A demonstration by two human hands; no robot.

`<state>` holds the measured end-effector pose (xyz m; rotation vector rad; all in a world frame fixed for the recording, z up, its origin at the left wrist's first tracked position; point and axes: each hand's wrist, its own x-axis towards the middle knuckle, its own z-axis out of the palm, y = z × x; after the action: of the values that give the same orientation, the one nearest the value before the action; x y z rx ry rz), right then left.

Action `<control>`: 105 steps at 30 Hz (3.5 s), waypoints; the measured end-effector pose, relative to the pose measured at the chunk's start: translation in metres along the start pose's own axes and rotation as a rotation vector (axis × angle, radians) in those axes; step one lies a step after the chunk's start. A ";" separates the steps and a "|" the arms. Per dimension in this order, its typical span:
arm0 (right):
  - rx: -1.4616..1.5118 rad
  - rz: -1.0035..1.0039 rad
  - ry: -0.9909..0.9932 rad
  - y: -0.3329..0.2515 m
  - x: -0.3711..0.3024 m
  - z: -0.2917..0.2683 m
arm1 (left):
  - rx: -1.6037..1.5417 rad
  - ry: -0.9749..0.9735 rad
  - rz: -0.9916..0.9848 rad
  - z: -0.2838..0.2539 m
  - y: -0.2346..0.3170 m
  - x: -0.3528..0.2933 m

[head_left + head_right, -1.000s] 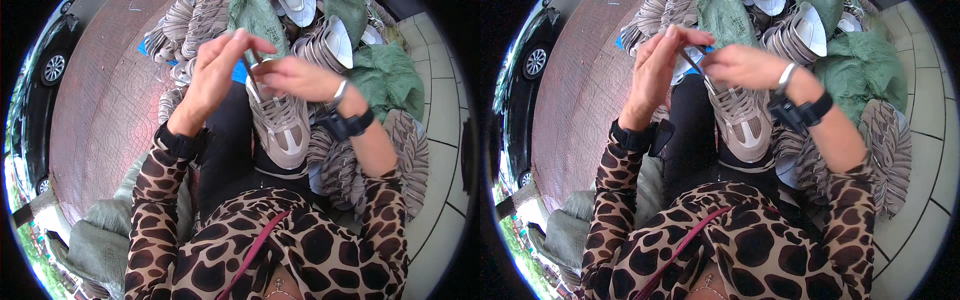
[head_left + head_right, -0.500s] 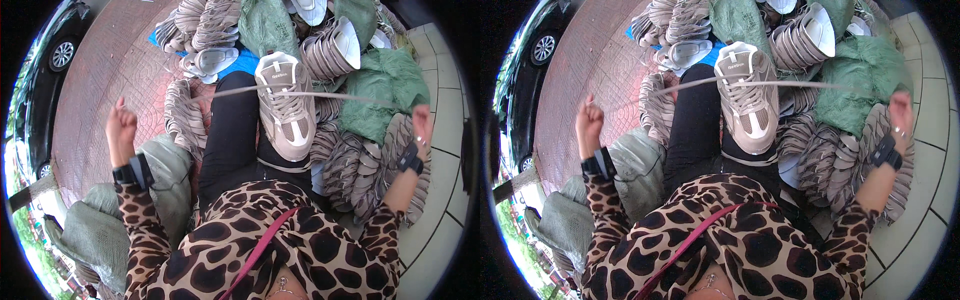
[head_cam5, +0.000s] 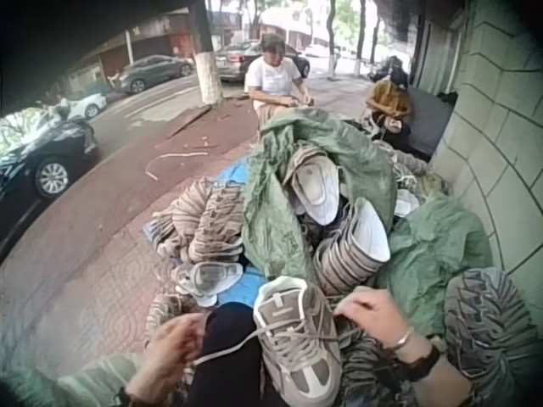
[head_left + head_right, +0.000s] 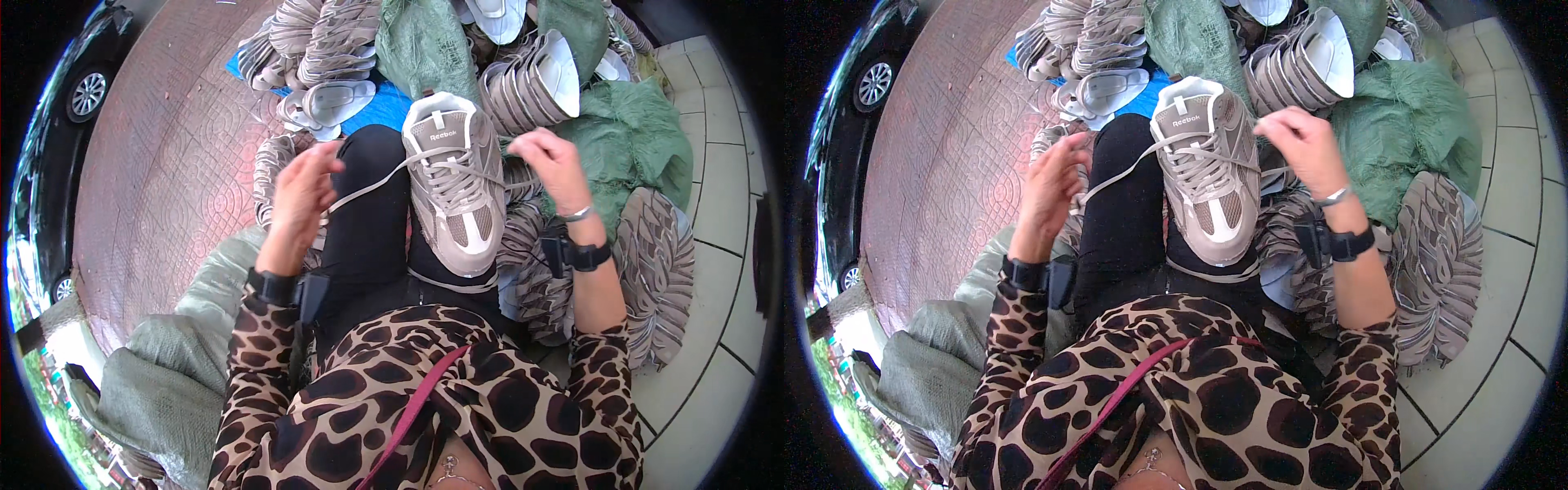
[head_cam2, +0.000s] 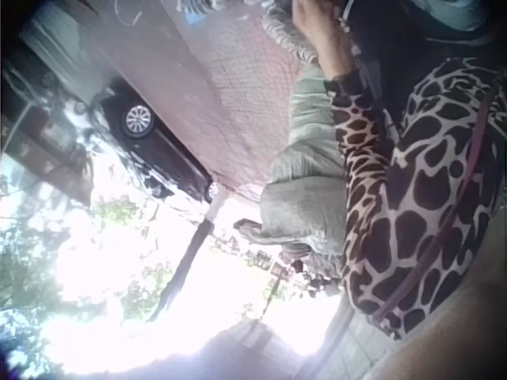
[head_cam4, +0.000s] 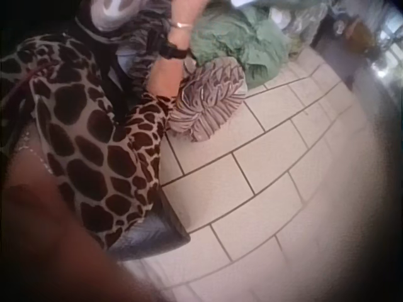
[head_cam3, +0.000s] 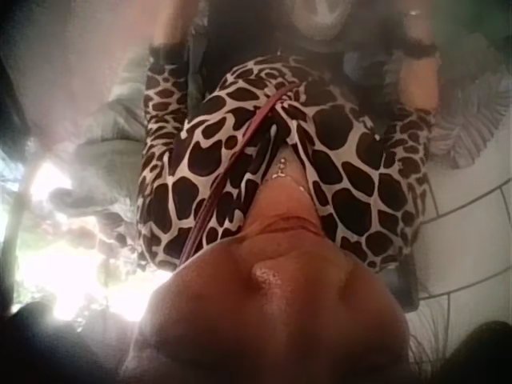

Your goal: The person sits on the ground and laces a beige sneaker by hand. They thread the laces through the eyelets, pull them tight, and tie a knot. The person then picks up a white shoe insole and places it inside the shoe.

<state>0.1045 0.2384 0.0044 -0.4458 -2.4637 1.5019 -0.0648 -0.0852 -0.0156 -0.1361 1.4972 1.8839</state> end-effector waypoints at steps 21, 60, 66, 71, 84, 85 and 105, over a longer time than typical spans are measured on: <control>-0.805 -0.494 0.066 -0.029 0.017 0.060 | 0.821 -0.039 0.505 0.061 -0.043 0.003; 0.387 0.195 -0.170 -0.051 0.179 0.030 | 1.572 -0.590 0.714 0.083 0.031 0.076; 0.394 0.187 -0.167 -0.045 0.149 0.031 | 1.628 -0.694 0.571 0.097 0.021 0.068; 0.608 0.158 -0.090 -0.052 0.151 0.037 | 0.742 -0.360 0.597 0.109 0.070 0.116; 0.334 -0.200 -0.202 -0.043 0.252 0.024 | 0.051 -0.484 0.193 0.144 0.076 0.197; 0.455 -0.127 -0.064 -0.075 0.242 0.039 | 0.017 -0.547 0.146 0.140 0.068 0.206; 0.260 0.154 -0.115 -0.043 0.016 -0.029 | -0.105 -0.163 -0.145 -0.011 0.040 0.031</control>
<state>0.0938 0.2498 0.0567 -0.5224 -2.3152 1.9289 -0.1145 -0.0833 -0.0023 -0.1324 1.2464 1.8113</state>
